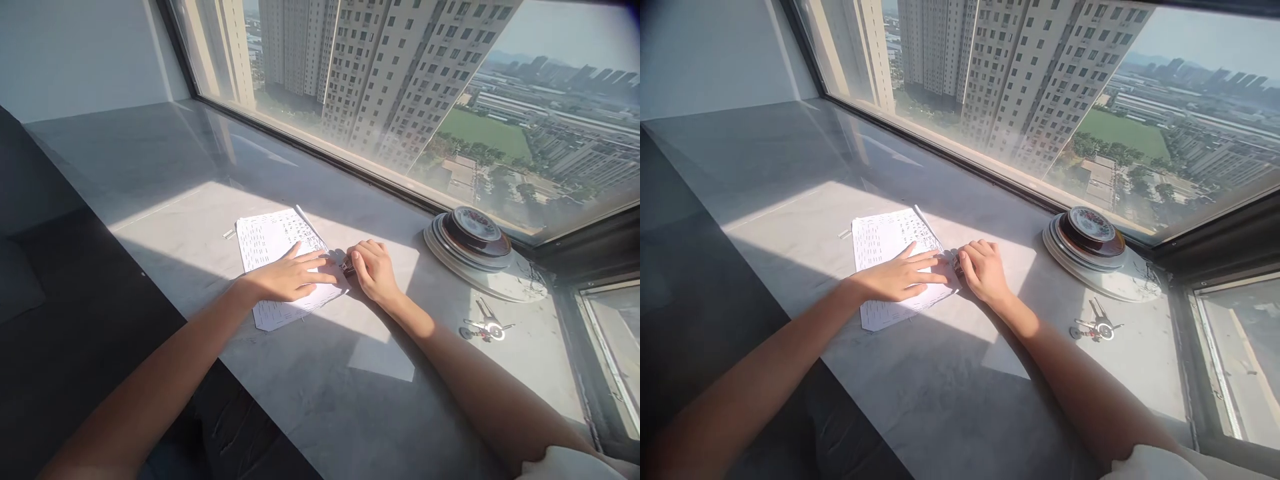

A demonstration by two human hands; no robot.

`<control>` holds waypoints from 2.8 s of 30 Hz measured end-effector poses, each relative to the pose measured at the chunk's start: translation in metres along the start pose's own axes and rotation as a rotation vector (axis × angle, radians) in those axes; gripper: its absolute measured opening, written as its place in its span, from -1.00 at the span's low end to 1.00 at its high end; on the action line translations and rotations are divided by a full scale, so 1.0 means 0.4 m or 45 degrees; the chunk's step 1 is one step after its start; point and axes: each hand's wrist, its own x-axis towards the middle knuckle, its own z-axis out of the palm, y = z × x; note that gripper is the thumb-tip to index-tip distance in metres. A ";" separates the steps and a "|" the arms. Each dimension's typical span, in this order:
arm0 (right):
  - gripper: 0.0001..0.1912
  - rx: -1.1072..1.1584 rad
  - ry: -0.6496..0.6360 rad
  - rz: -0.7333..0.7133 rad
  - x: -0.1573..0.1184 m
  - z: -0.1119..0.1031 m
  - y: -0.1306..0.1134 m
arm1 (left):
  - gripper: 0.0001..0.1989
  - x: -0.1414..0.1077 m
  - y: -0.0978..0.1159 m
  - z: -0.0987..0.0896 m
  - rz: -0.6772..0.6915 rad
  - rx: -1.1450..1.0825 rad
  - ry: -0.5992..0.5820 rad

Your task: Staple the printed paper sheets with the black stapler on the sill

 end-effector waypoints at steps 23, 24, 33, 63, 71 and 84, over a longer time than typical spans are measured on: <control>-0.43 -0.068 -0.013 -0.052 -0.001 0.008 0.005 | -0.51 -0.010 -0.006 -0.002 -0.042 -0.188 0.092; -0.44 -0.081 -0.013 -0.050 -0.002 0.009 0.003 | -0.50 -0.010 -0.006 0.000 -0.047 -0.187 0.089; -0.46 -0.227 -0.020 -0.078 0.001 0.016 -0.007 | -0.51 -0.010 0.016 -0.010 -0.070 -0.211 0.048; -0.36 -0.237 -0.023 -0.016 0.006 0.020 -0.007 | -0.53 -0.006 0.003 0.000 -0.096 -0.176 0.005; -0.45 -0.310 -0.065 -0.035 0.008 0.017 -0.011 | -0.52 -0.004 0.011 -0.007 -0.107 -0.170 -0.015; -0.41 -0.304 -0.061 -0.050 0.005 0.016 -0.012 | -0.53 -0.005 0.013 -0.009 -0.101 -0.212 0.027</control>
